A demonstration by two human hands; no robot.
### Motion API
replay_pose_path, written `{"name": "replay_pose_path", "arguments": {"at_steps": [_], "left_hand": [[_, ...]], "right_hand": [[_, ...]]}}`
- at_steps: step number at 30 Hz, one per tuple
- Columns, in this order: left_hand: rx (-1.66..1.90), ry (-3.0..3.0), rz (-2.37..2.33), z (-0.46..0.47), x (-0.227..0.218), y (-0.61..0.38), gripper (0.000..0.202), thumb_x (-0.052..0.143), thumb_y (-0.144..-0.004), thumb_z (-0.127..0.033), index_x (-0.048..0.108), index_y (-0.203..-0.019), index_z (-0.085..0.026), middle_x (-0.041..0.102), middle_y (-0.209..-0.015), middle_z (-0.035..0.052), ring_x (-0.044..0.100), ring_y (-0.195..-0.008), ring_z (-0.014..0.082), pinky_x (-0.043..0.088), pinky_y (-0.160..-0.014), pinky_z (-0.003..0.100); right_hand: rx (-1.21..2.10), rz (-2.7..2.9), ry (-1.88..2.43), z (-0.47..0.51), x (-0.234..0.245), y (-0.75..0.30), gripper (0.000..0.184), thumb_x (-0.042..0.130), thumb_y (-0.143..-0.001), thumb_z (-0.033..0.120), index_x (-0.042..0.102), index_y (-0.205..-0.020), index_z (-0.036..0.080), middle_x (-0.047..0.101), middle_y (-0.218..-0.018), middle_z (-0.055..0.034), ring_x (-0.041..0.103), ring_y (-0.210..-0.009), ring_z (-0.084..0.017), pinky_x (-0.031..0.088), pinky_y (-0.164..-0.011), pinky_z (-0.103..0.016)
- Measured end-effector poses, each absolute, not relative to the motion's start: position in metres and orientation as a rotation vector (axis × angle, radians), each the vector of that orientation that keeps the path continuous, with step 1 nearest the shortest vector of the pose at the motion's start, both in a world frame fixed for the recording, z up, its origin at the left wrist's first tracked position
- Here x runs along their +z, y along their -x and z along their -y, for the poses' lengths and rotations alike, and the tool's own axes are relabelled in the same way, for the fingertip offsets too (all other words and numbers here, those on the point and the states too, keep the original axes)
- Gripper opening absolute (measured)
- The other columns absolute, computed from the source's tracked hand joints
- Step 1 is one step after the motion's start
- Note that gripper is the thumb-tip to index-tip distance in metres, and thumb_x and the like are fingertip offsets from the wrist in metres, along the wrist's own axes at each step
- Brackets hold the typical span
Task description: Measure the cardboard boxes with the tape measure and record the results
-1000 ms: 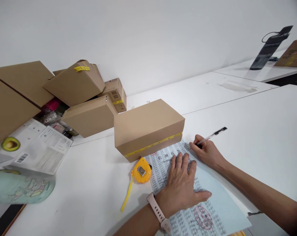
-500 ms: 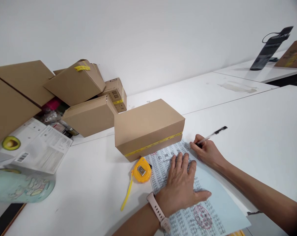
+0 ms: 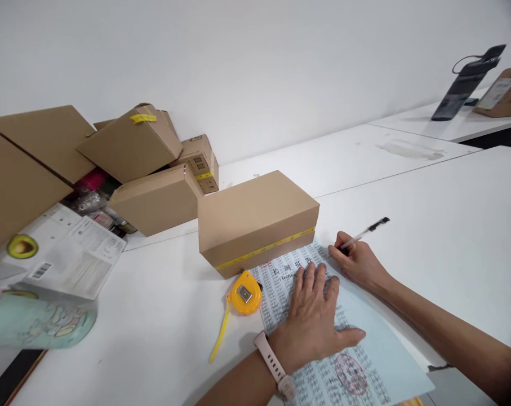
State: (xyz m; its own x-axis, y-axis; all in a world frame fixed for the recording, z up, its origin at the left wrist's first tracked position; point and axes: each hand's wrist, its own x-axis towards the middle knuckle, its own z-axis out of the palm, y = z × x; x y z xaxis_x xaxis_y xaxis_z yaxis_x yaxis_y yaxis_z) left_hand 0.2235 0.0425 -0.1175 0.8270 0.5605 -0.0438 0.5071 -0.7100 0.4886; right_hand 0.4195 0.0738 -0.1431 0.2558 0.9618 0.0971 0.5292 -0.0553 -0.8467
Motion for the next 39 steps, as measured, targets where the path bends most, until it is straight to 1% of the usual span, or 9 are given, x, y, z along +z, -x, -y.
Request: {"name": "replay_pose_path", "arguments": {"at_steps": [7,12,17,20,28,31,33,36,39], "left_hand": [[0.18,-2.508,-0.787,-0.045,-0.125,-0.224,0.091,0.047,-0.089,-0.069,0.025,-0.153,-0.008,0.01,-0.163,0.0228,-0.002,-0.151,0.0349,0.004,-0.122,0.057],[0.211,-2.507,-0.781,-0.04,-0.118,-0.226,0.09,0.058,-0.086,-0.063,0.03,-0.15,-0.006,0.015,-0.161,0.0261,0.005,-0.151,0.0391,0.009,-0.121,0.06],[0.745,-2.539,-0.996,-0.023,-0.097,-0.193,0.047,0.066,-0.087,-0.043,0.054,-0.124,-0.015,0.052,-0.139,0.0185,0.04,-0.137,0.0357,0.031,-0.114,0.056],[1.07,-2.406,-1.393,-0.02,-0.095,-0.154,0.029,0.066,-0.086,-0.029,0.055,-0.111,-0.021,0.059,-0.123,0.0133,0.051,-0.121,0.0329,0.04,-0.104,0.055],[0.89,-1.92,-1.532,-0.041,-0.111,-0.107,0.071,0.074,-0.071,-0.021,0.04,-0.133,-0.019,0.054,-0.129,0.0164,0.048,-0.123,0.0342,0.036,-0.104,0.051],[0.961,-1.703,-1.241,-0.033,-0.094,-0.11,0.061,0.067,-0.083,-0.034,0.035,-0.134,-0.022,0.061,-0.119,0.0127,0.061,-0.106,0.0272,0.045,-0.092,0.044],[0.984,-1.456,-0.926,-0.022,-0.078,-0.113,0.056,0.059,-0.089,-0.044,0.034,-0.134,-0.022,0.066,-0.109,0.0109,0.065,-0.094,0.0241,0.048,-0.083,0.039],[0.933,-1.291,-0.656,-0.006,-0.06,-0.12,0.058,0.06,-0.09,-0.048,0.034,-0.135,-0.022,0.068,-0.108,0.0112,0.066,-0.091,0.0238,0.049,-0.077,0.036],[0.871,-1.326,-0.63,0.005,-0.055,-0.125,0.062,0.065,-0.087,-0.047,0.035,-0.135,-0.022,0.067,-0.105,0.0099,0.066,-0.087,0.0225,0.048,-0.074,0.033]], "right_hand": [[0.644,1.292,1.719,-0.07,-0.142,-0.418,0.027,0.054,-0.088,0.04,0.04,-0.071,0.025,0.04,-0.047,0.0077,0.041,-0.041,-0.012,0.031,-0.045,-0.027],[0.315,1.534,1.674,-0.068,-0.142,-0.429,0.011,0.052,-0.089,0.034,0.057,-0.091,0.025,0.062,-0.084,-0.0035,0.058,-0.073,-0.02,0.044,-0.063,-0.032],[0.136,1.829,1.681,-0.068,-0.152,-0.44,0.038,0.041,-0.083,0.015,0.065,-0.11,0.027,0.062,-0.1,-0.0089,0.059,-0.096,-0.027,0.047,-0.07,-0.037],[0.053,1.789,1.698,-0.069,-0.159,-0.442,0.045,0.038,-0.084,0.013,0.062,-0.121,0.025,0.064,-0.104,-0.0106,0.06,-0.1,-0.029,0.047,-0.069,-0.038],[-0.207,1.34,1.613,-0.043,-0.125,-0.435,0.039,0.039,-0.096,0.035,0.061,-0.127,0.024,0.064,-0.109,-0.0174,0.062,-0.091,-0.034,0.048,-0.069,-0.045],[0.066,1.245,1.556,-0.017,-0.1,-0.412,0.034,0.049,-0.093,0.044,0.066,-0.117,0.028,0.066,-0.111,-0.0134,0.062,-0.087,-0.031,0.049,-0.065,-0.043],[0.643,1.274,1.479,-0.001,-0.085,-0.39,0.037,0.053,-0.09,0.054,0.069,-0.109,0.027,0.069,-0.105,-0.01,0.063,-0.084,-0.027,0.053,-0.069,-0.042],[1.426,1.192,1.193,0.013,-0.066,-0.359,0.05,0.049,-0.09,0.063,0.072,-0.105,0.021,0.07,-0.108,-0.0117,0.063,-0.097,-0.027,0.054,-0.082,-0.04],[1.698,1.081,1.044,0.02,-0.054,-0.342,0.053,0.048,-0.09,0.065,0.072,-0.099,0.019,0.069,-0.107,-0.0126,0.062,-0.097,-0.024,0.052,-0.082,-0.037]]}}
